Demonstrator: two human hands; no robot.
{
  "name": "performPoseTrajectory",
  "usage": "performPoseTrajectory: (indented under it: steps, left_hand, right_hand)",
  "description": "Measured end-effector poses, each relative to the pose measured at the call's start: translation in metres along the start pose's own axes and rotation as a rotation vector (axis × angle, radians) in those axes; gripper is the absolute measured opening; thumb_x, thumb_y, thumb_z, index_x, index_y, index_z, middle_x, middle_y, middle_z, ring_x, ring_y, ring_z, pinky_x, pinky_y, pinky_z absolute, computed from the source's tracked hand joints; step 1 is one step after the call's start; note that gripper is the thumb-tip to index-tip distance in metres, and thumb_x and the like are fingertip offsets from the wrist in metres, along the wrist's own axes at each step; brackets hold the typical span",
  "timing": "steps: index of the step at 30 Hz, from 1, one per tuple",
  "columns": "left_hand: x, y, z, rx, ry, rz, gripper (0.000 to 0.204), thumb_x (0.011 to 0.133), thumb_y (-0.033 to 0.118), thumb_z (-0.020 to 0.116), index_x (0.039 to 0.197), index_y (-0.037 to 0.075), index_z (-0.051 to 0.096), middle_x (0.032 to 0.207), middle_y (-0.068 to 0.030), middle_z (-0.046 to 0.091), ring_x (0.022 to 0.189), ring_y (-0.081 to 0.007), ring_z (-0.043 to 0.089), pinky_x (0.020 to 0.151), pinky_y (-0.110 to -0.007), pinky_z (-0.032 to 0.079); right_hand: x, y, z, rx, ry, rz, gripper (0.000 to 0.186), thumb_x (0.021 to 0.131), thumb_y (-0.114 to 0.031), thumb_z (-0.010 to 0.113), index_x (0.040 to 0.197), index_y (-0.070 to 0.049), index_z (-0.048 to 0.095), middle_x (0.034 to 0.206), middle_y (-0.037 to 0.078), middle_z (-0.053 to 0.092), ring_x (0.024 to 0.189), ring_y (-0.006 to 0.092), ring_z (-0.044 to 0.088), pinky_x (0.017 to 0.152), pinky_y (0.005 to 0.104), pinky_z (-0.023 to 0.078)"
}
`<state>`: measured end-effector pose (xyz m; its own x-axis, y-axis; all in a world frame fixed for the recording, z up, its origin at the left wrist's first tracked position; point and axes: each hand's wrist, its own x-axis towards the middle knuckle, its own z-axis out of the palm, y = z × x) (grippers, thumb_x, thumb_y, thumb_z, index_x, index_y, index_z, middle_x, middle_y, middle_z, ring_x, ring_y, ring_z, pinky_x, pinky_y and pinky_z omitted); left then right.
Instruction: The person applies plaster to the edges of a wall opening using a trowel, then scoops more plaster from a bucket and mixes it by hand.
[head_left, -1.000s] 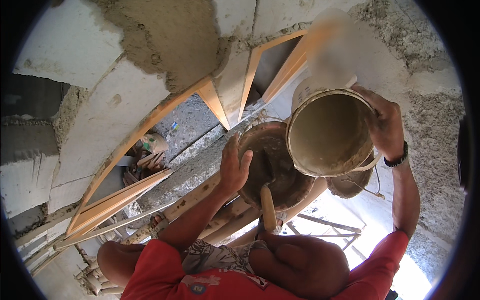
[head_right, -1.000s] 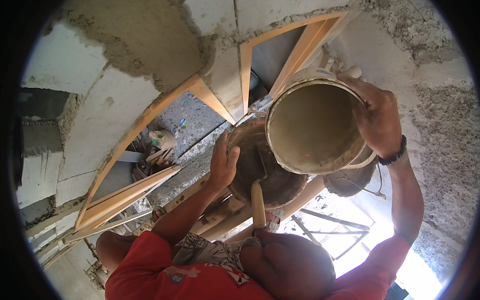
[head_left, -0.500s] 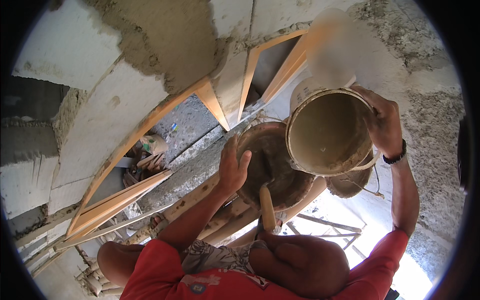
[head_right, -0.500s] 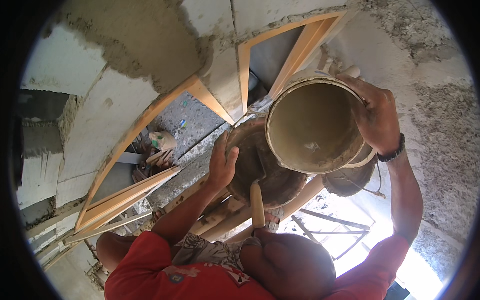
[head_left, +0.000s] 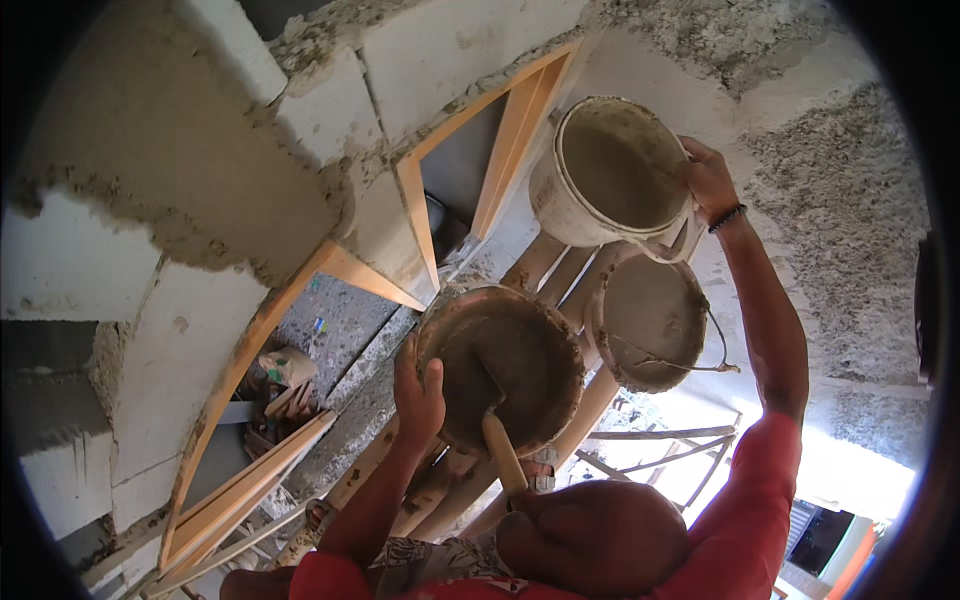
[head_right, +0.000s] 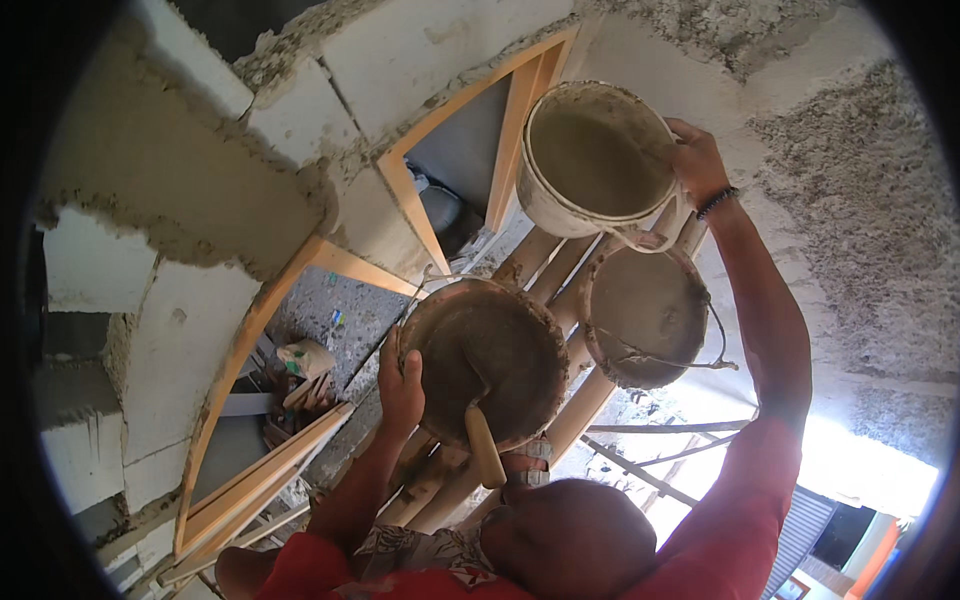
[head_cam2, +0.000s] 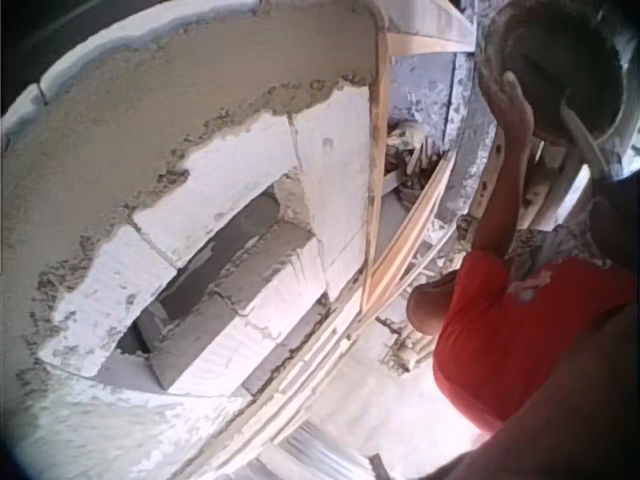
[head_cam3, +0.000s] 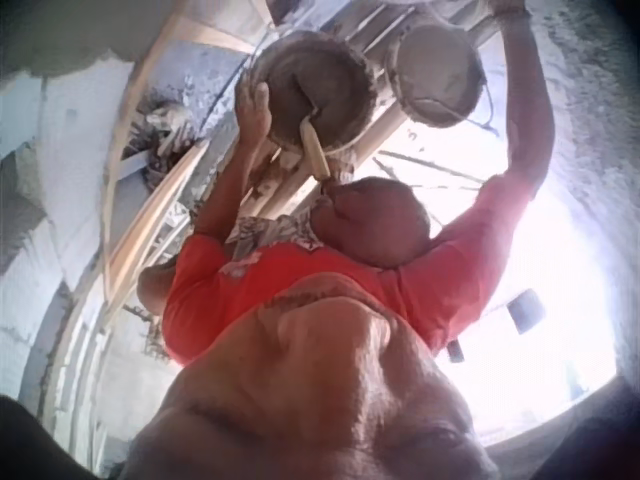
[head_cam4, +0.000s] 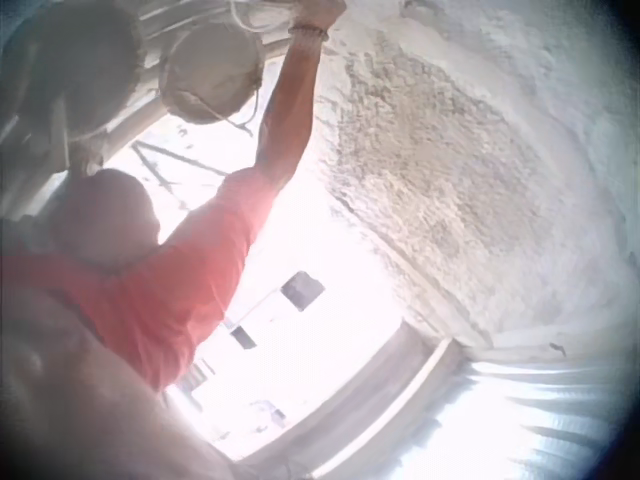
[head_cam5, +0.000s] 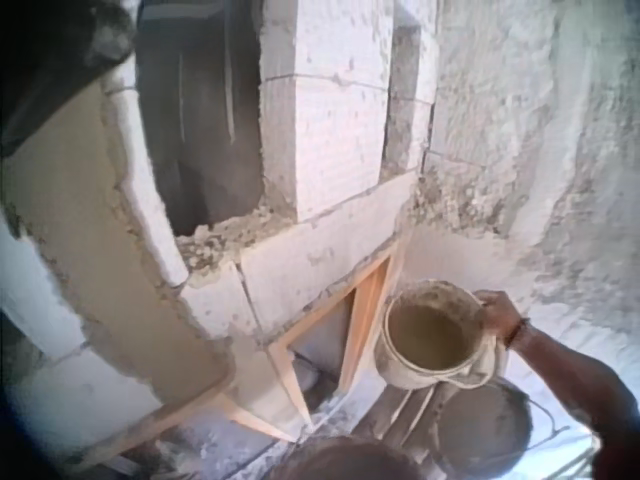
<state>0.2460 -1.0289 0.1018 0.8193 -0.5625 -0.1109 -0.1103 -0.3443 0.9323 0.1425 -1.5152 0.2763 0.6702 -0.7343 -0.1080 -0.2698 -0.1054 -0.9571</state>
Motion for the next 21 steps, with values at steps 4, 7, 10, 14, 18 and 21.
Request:
performPoseTrajectory:
  steps: [4,7,10,14,18,21]
  left_hand:
    - [-0.001,0.008,-0.002,-0.104,-0.021,-0.054,0.058,0.103,0.026,0.049,0.146,-0.010,0.035,0.147,-0.0282,0.043,0.137,-0.0372,0.043,0.115,-0.043,0.031]
    - [-0.004,0.007,-0.008,-0.219,-0.018,-0.161,0.056,0.105,0.029,0.044,0.146,-0.008,0.036,0.147,-0.0249,0.044,0.137,-0.0333,0.043,0.115,-0.041,0.032]
    - [-0.007,0.020,-0.020,-0.407,-0.085,-0.351,0.057,0.107,0.037,0.042,0.145,-0.004,0.041,0.142,-0.0177,0.051,0.133,-0.0264,0.047,0.112,-0.038,0.035]
    - [-0.008,-0.003,-0.052,-0.539,-0.279,-0.674,0.036,0.104,0.025,0.049,0.127,-0.002,0.056,0.109,-0.0101,0.067,0.098,-0.0180,0.066,0.085,-0.035,0.053]
    - [-0.007,-0.007,-0.079,-0.549,-0.484,-0.715,0.032,0.096,0.019,0.061,0.123,0.001,0.057,0.104,-0.0085,0.066,0.090,-0.0182,0.067,0.079,-0.037,0.058]
    - [0.003,-0.003,-0.074,-0.536,-0.508,-0.679,0.028,0.091,0.015,0.067,0.114,0.001,0.057,0.094,-0.0057,0.063,0.084,-0.0197,0.068,0.080,-0.040,0.061]
  right_hand:
    - [0.035,0.048,-0.033,-0.141,0.268,0.073,0.046,0.078,0.001,0.053,0.123,0.005,0.063,0.101,0.017,0.071,0.079,0.0215,0.071,0.064,0.0332,0.061]
    - [0.046,0.060,-0.026,-0.087,0.480,0.175,0.047,0.078,-0.004,0.055,0.124,0.005,0.062,0.096,0.018,0.071,0.072,0.0264,0.071,0.052,0.0382,0.061]
    - [0.063,0.093,-0.052,-0.064,0.627,0.212,0.046,0.079,-0.007,0.057,0.124,0.004,0.062,0.096,0.019,0.071,0.071,0.0307,0.072,0.049,0.0419,0.062]
    - [0.085,0.144,-0.096,0.021,0.569,0.299,0.041,0.079,-0.016,0.065,0.117,-0.001,0.066,0.106,0.019,0.071,0.086,0.0361,0.072,0.063,0.0473,0.063]
    - [0.087,0.187,-0.125,-1.347,0.186,0.120,0.053,0.067,-0.033,0.087,0.110,-0.008,0.070,0.106,0.014,0.072,0.099,0.0332,0.069,0.081,0.0445,0.057]
    - [0.078,0.220,-0.166,-1.520,0.074,0.073,0.055,0.062,-0.041,0.093,0.103,-0.011,0.073,0.103,0.012,0.072,0.099,0.0328,0.068,0.085,0.0433,0.055]
